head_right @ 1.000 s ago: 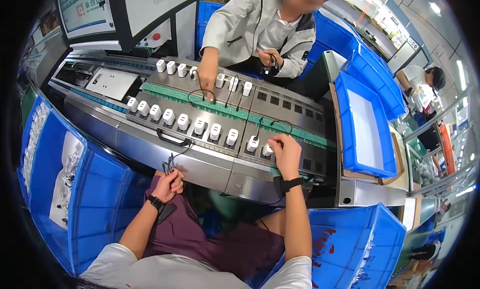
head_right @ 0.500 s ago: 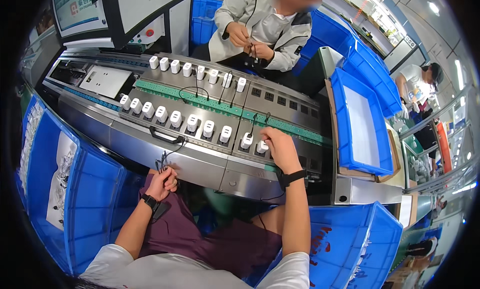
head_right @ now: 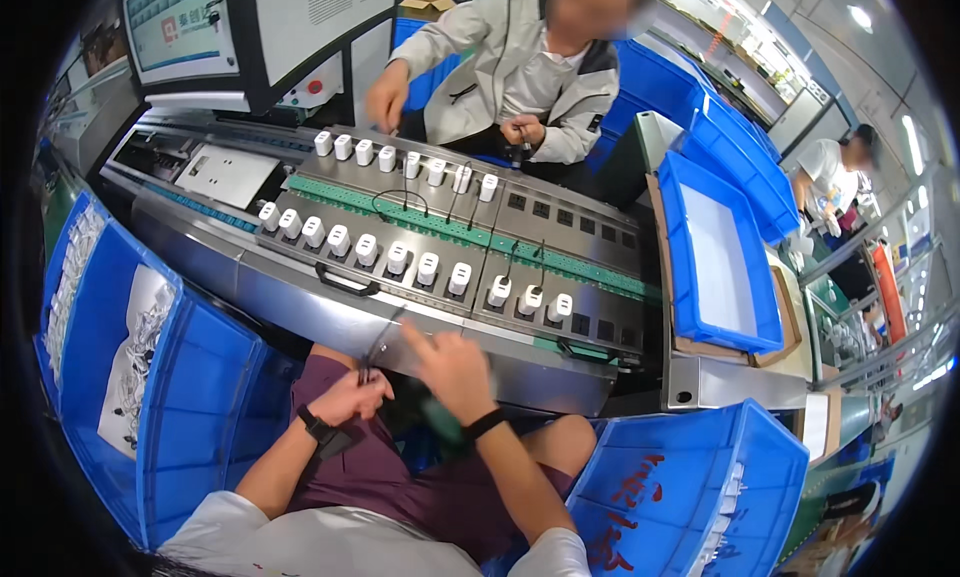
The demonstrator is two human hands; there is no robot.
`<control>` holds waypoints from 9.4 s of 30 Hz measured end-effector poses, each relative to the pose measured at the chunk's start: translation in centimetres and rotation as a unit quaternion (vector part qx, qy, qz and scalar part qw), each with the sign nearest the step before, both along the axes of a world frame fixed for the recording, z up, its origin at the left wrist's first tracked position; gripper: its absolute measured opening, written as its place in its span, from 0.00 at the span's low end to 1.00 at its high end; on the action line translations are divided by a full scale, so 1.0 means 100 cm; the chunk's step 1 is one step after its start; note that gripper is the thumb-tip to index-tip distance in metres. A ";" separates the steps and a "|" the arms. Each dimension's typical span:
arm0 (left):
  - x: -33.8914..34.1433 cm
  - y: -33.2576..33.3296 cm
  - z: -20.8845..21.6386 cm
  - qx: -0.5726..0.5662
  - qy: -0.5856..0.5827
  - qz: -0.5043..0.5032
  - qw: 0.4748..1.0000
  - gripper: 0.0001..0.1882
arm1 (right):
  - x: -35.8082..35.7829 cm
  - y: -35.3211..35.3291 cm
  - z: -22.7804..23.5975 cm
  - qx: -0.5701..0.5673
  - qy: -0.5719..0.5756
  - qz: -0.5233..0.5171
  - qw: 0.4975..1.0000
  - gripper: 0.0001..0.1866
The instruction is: Organizing and placing small electronic components into the slots of an assembly machine feeder.
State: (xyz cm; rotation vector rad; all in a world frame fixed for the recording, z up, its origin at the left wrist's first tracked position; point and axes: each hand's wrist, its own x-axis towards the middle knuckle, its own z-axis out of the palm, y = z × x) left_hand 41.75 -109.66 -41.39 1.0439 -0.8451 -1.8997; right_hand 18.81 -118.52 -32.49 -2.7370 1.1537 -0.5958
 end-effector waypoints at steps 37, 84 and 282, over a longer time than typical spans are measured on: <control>0.038 0.000 -0.046 0.111 0.318 0.116 0.934 0.15 | -0.167 -0.227 0.009 0.040 0.001 -0.155 0.987 0.04; 0.020 -0.007 -0.048 0.094 0.230 0.083 0.965 0.14 | -0.166 -0.137 0.034 0.035 -0.004 -0.189 0.981 0.12; 0.020 -0.193 0.079 -0.404 -0.543 0.168 0.717 0.08 | -0.007 -0.132 0.017 0.077 -0.212 -0.053 0.973 0.08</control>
